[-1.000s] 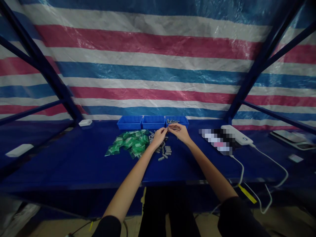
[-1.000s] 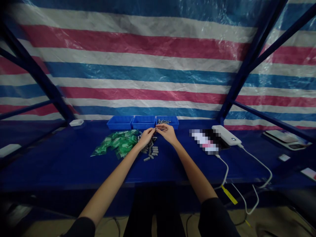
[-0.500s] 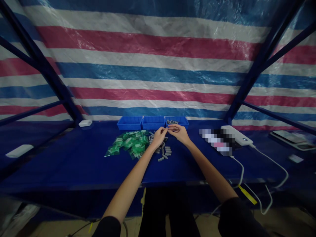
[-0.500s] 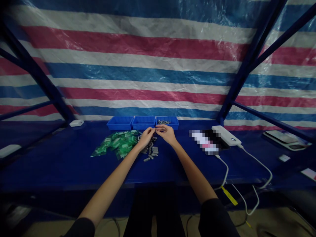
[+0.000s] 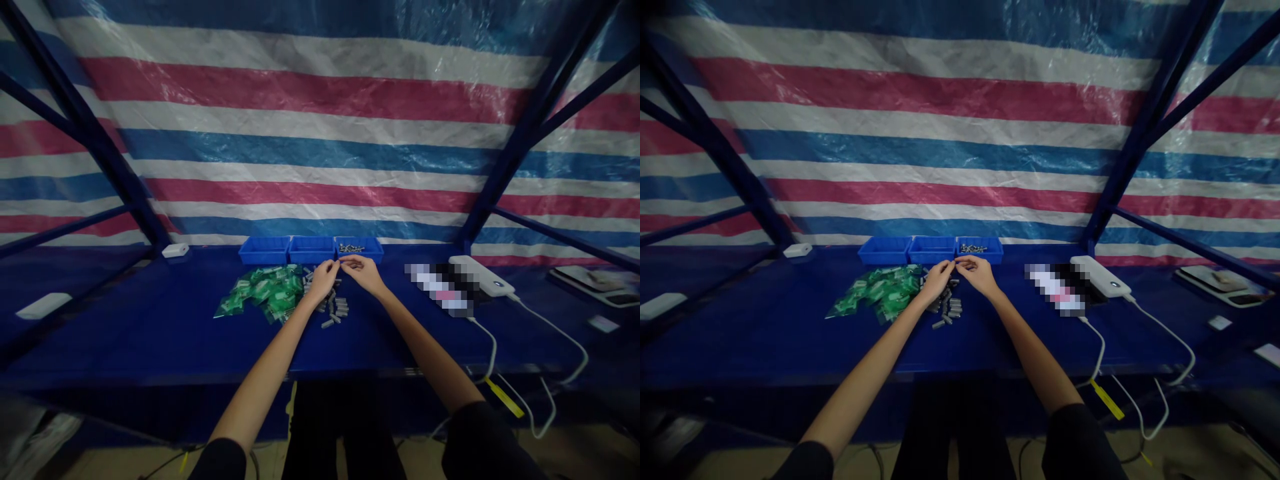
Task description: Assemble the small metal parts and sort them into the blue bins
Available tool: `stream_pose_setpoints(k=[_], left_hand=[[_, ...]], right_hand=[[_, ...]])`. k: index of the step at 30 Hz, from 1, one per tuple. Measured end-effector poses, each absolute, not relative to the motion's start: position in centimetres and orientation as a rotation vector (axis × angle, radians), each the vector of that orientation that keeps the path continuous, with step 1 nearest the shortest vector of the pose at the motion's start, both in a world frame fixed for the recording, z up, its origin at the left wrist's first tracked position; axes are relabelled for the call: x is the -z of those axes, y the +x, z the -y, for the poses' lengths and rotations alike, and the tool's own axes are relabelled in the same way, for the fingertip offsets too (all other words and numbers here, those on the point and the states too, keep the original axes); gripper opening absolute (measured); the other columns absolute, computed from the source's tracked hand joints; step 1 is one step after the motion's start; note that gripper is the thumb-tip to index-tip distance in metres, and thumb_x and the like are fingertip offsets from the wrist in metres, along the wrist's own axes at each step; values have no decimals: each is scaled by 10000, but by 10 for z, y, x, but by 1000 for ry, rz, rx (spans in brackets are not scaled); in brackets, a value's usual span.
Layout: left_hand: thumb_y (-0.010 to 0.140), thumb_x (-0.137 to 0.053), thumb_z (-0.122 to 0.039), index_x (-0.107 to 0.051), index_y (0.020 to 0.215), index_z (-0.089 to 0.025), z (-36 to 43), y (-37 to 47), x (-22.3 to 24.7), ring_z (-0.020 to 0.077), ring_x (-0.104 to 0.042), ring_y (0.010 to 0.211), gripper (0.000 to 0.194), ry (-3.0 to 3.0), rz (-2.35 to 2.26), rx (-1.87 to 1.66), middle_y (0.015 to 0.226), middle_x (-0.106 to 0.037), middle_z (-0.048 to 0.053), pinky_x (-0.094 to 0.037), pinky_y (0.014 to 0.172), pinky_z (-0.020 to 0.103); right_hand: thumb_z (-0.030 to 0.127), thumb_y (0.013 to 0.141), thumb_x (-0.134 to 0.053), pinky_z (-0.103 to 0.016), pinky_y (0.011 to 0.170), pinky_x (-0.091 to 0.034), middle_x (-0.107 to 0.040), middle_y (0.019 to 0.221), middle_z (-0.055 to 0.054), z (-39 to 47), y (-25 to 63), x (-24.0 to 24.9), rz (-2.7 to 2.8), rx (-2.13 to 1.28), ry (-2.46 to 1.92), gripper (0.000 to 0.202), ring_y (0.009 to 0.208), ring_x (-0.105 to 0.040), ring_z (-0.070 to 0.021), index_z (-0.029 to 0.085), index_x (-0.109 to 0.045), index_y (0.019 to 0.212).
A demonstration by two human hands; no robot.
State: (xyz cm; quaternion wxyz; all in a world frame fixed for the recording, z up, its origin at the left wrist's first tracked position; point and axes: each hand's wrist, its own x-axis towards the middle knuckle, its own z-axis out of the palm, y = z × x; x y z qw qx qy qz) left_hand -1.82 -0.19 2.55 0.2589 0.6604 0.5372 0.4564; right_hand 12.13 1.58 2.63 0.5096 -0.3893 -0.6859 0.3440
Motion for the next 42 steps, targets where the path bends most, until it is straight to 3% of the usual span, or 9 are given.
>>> stream_pose_setpoints(k=[6, 15, 20, 22, 26, 30, 36, 42], left_hand=[[885, -336, -348, -524, 687, -162, 3, -16, -26, 129, -515, 687, 330, 1843, -1469, -1187, 673, -556, -6, -371, 654, 228], [891, -347, -296, -541, 794, -185, 13, -18, -32, 186, -546, 867, 244, 2221, -1970, -994, 845, -600, 40, -361, 788, 314], [883, -358, -283, -541, 792, -190, 15, -21, -36, 189, -548, 867, 224, 2178, -2045, -1019, 841, -608, 39, -360, 775, 316], [877, -369, -285, -543, 790, -191, 14, -22, -37, 191, -549, 861, 216, 2160, -2072, -1044, 833, -612, 38, -360, 771, 316], [865, -389, -263, -554, 796, -188, 12, -28, -41, 185, -558, 858, 194, 2132, -2094, -1055, 833, -619, 38, -367, 765, 301], [852, -403, -238, -562, 802, -189, 11, -32, -42, 161, -568, 823, 174, 2244, -1971, -954, 835, -627, 31, -379, 753, 273], [864, -371, -239, -577, 812, -190, 12, -29, -26, 171, -561, 856, 217, 2433, -1931, -689, 864, -622, 44, -390, 759, 276], [891, -291, -207, -578, 840, -179, 10, -23, -15, 207, -539, 972, 293, 2505, -2029, -595, 948, -614, 80, -388, 819, 327]], right_hand=[[349, 673, -651, -318, 730, -523, -712, 786, -66, -22, 120, -21, 1576, -937, -926, 249, 725, -666, -185, 150, -691, 818], [347, 618, -687, -286, 594, -534, -689, 651, -73, -40, 133, -15, 1330, -934, -1112, 257, 612, -654, -185, 125, -668, 748], [399, 646, -682, -298, 720, -541, -693, 977, -85, -47, 138, -18, 1229, -1018, -944, 499, 876, -657, -203, 174, -609, 1085], [391, 636, -696, -315, 770, -527, -683, 1018, -86, -46, 137, -18, 1324, -1019, -892, 530, 915, -647, -205, 186, -598, 1115], [360, 639, -700, -332, 775, -502, -710, 881, -71, -35, 129, -16, 1805, -916, -887, 332, 820, -655, -202, 169, -693, 910], [352, 634, -716, -294, 732, -483, -702, 835, -59, -20, 122, -13, 2167, -810, -777, 278, 779, -638, -186, 162, -704, 838], [207, 665, -680, -256, 654, -456, -666, 729, -35, -19, 123, -6, 2235, -592, -713, 95, 676, -598, -151, 162, -694, 749], [146, 648, -653, -237, 623, -433, -652, 721, -15, -25, 120, 4, 2172, -531, -772, 93, 654, -581, -137, 183, -683, 728]])
